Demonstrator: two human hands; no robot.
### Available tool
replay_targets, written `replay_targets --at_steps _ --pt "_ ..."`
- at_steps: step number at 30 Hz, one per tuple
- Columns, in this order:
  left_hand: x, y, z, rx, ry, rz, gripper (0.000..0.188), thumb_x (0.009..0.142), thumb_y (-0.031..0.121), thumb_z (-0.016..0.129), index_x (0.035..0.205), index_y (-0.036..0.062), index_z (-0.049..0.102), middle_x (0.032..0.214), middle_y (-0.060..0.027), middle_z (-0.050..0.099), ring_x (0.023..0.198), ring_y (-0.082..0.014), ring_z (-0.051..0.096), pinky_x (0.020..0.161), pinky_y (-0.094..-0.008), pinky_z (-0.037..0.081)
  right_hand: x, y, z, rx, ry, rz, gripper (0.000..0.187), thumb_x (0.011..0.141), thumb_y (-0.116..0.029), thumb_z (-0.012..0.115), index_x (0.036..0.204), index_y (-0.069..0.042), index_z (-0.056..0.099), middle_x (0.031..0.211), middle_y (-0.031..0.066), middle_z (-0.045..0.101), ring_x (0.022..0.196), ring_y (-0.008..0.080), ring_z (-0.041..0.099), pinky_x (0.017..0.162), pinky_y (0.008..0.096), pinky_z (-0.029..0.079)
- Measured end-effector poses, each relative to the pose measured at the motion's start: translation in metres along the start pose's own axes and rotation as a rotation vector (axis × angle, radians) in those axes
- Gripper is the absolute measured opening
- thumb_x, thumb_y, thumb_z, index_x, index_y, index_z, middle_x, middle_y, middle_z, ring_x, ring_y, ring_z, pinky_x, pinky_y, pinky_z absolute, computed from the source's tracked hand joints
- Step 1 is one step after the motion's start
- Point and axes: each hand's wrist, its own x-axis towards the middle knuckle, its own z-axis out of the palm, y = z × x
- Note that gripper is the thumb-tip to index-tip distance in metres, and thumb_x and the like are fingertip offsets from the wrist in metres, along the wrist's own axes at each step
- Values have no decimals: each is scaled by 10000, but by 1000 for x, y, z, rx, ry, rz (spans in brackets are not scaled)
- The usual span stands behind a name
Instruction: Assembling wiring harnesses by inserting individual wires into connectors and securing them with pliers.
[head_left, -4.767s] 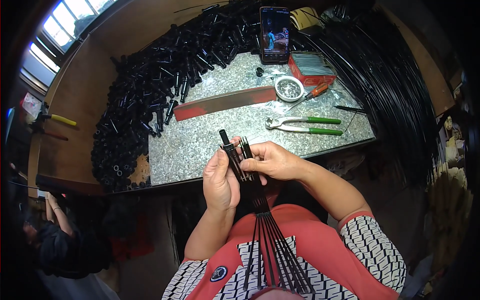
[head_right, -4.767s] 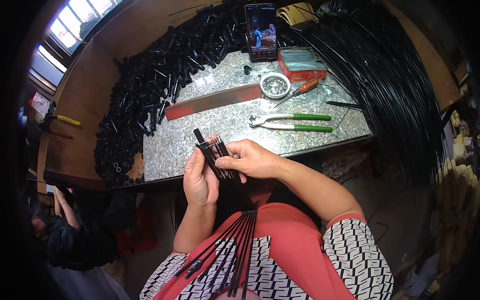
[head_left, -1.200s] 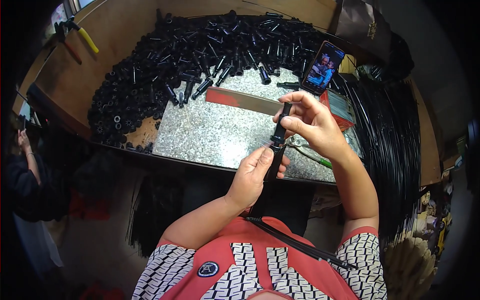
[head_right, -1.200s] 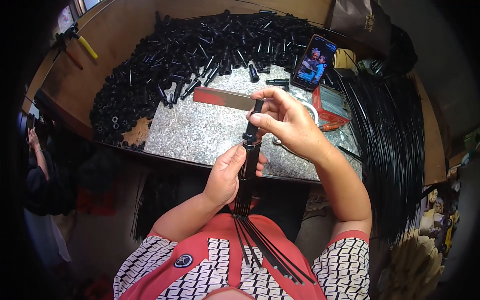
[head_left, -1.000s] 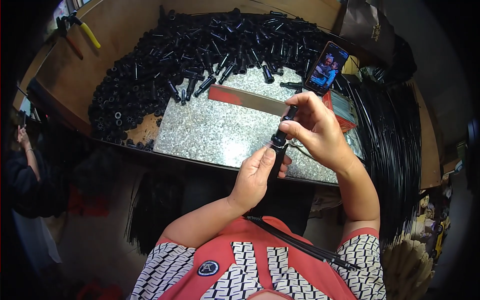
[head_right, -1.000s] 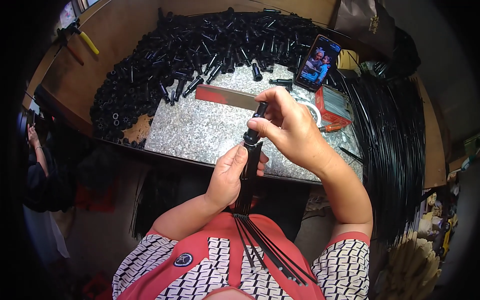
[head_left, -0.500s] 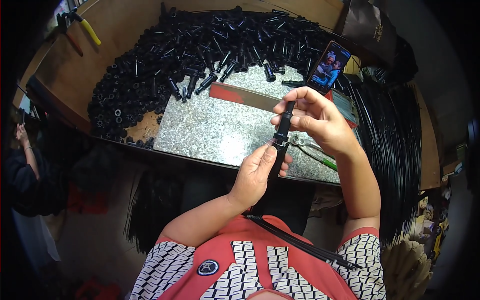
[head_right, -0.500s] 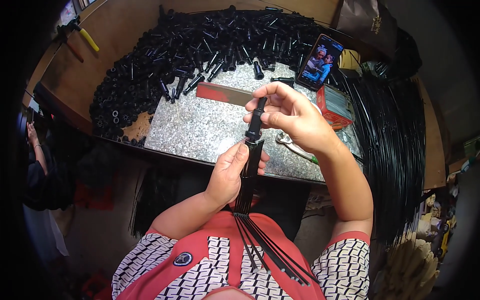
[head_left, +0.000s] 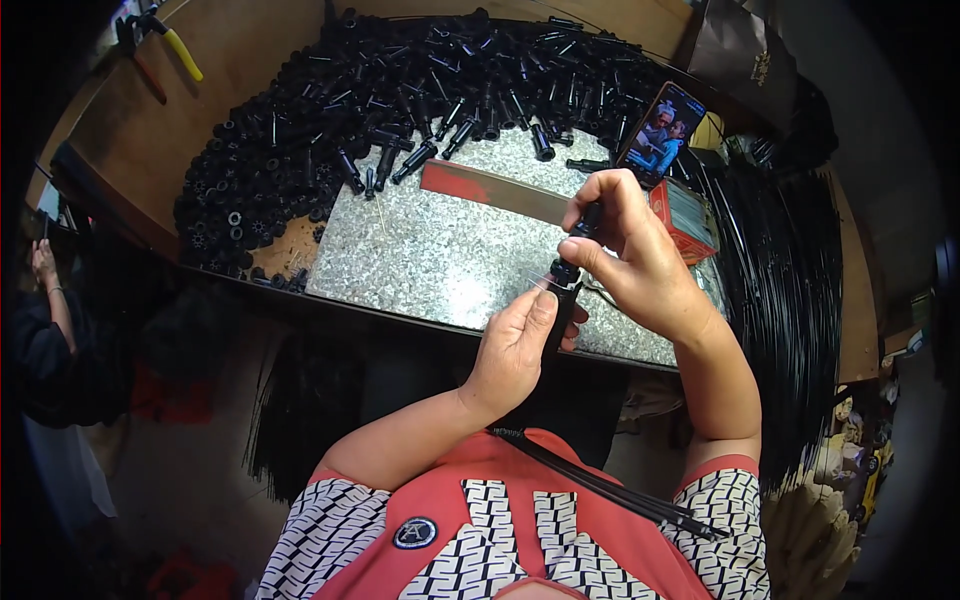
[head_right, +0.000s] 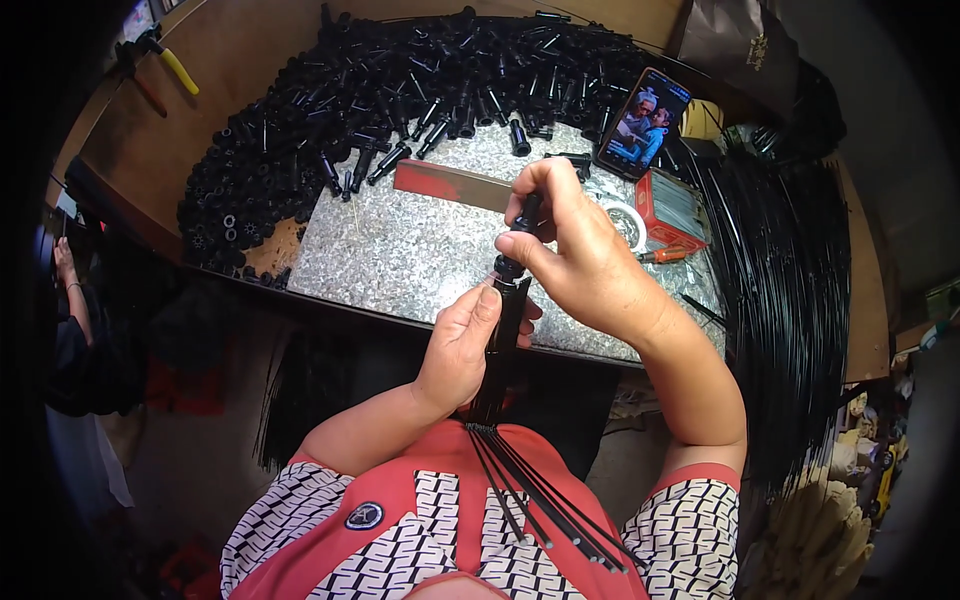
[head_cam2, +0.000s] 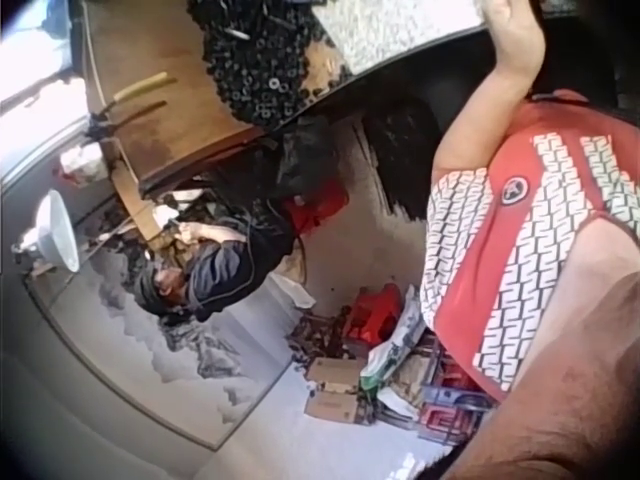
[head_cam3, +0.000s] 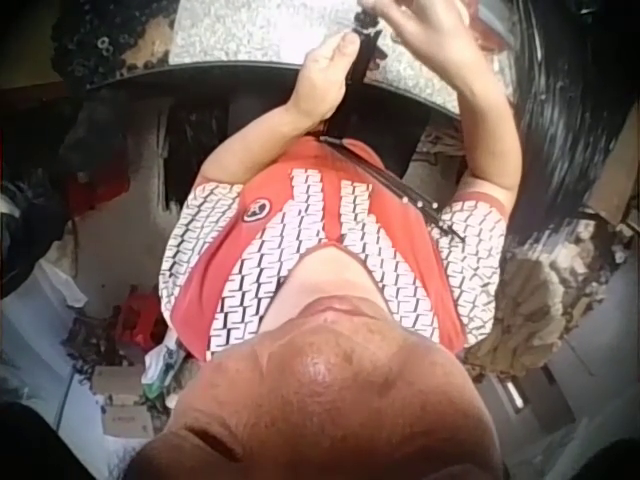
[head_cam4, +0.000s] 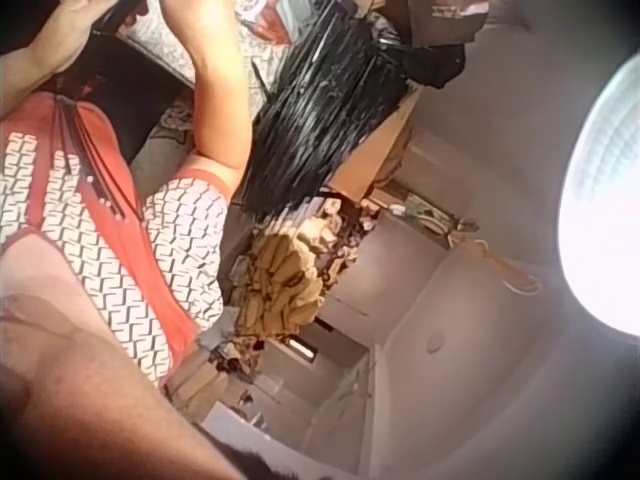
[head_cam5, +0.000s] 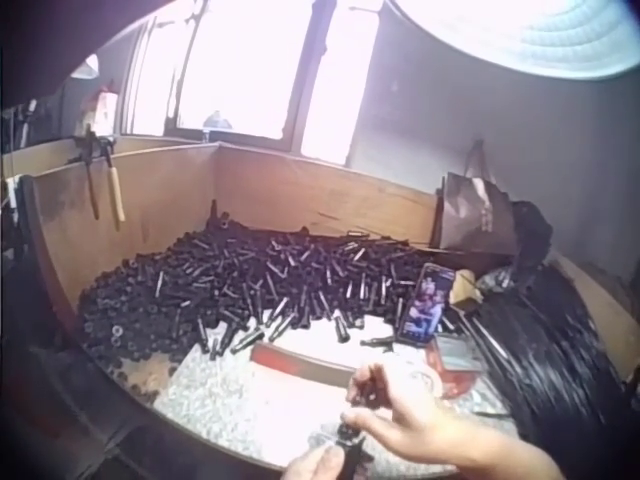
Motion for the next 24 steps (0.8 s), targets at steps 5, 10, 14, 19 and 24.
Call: replay_targets --at_steps 5,10,14,19,24 --pt "1 -1 -1 -16 -4 -8 398 1035 309 364 1126 -25 561 914 -43 624 779 -84 561 705 -241 485 2 -4 -2 -70 -73 -42 364 841 9 650 1101 -34 399 970 55 523 852 89 514 738 226 462" --pt "1 -1 -1 -34 15 -24 402 1033 315 368 1072 -25 580 904 -41 627 771 -86 568 706 -243 487 5 -6 -2 -114 -148 -73 347 849 5 647 1093 -37 405 980 57 521 871 93 518 748 233 465" --pt "4 -3 -5 -58 -2 -45 380 1032 307 376 1072 -17 570 922 -45 624 780 -89 567 719 -249 492 7 13 1 231 -98 68 331 861 -12 649 1091 -47 414 992 52 523 899 97 522 771 247 473" --pt "6 -6 -6 -159 -13 -93 354 1030 297 386 1083 -6 560 938 -56 621 792 -98 568 735 -258 495 4 11 3 263 -64 139 336 856 -19 663 1094 -49 427 986 48 533 902 95 535 767 247 480" --pt "6 -5 -8 -187 -24 -103 348 1018 314 410 1100 3 542 976 -90 629 826 -121 602 763 -273 505 4 14 3 231 -39 85 338 854 -11 661 1100 -41 432 982 52 549 886 93 552 745 245 488"
